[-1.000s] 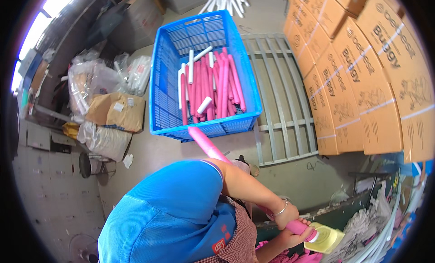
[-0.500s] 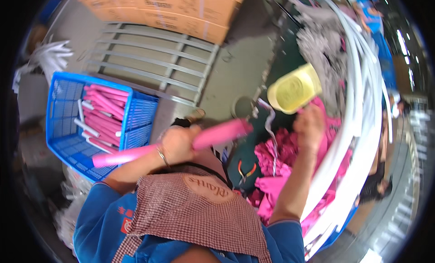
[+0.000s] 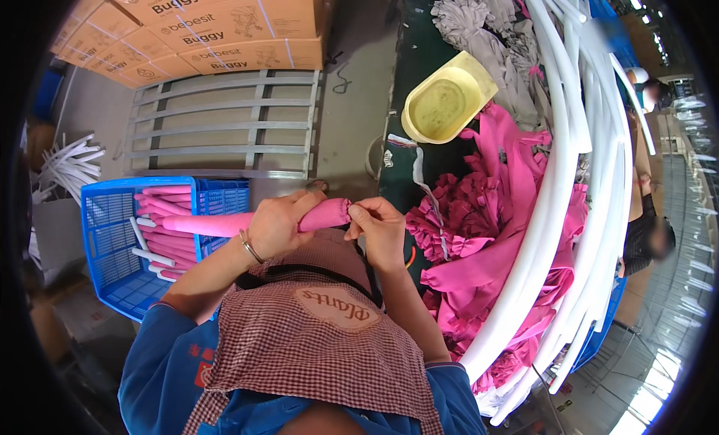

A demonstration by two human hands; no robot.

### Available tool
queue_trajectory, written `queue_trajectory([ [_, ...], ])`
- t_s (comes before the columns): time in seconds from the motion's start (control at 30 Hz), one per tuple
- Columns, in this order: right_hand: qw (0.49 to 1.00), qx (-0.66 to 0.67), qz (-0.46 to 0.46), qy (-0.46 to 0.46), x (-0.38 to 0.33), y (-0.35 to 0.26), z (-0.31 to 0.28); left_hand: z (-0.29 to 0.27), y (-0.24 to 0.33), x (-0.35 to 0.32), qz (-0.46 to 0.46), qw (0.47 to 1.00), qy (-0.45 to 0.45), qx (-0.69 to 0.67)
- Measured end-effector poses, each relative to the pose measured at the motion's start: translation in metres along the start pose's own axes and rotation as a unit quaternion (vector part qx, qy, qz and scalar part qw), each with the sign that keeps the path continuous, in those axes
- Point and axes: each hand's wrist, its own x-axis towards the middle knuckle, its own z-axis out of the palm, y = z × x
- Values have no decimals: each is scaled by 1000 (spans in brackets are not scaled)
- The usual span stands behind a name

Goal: The person slides pink fabric strips onto white foam poles, trims the excess fabric with scissors, and places the finished mop heads into a blue basket. The process is repeated for multiple units.

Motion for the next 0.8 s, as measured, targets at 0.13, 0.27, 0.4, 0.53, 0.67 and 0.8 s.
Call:
queue_trajectory([
  [0.13, 946, -244, -211, -26, -13, 15, 4, 0, -2, -6, -15, 1000, -21, -1],
  [0.27, 936, -278, -62, -208, -19, 6, 22, -13, -10, -19, -12, 998, -61, 6],
  [0.4, 895, -340, -96, -271, -13, 22, 55, -24, -38, -47, -53, 996, -54, 39],
  [0.53, 899, -346, -112, -243, -5, 27, 44, -37, -99, -89, -156, 981, -18, 117],
  [0.67, 909, -362, -129, -164, 0, 29, 14, -34, -229, -172, -281, 919, -106, 255],
  [0.8, 906, -377, -182, -59, -9, 27, -14, -49, -247, -157, -392, 843, -229, 288],
])
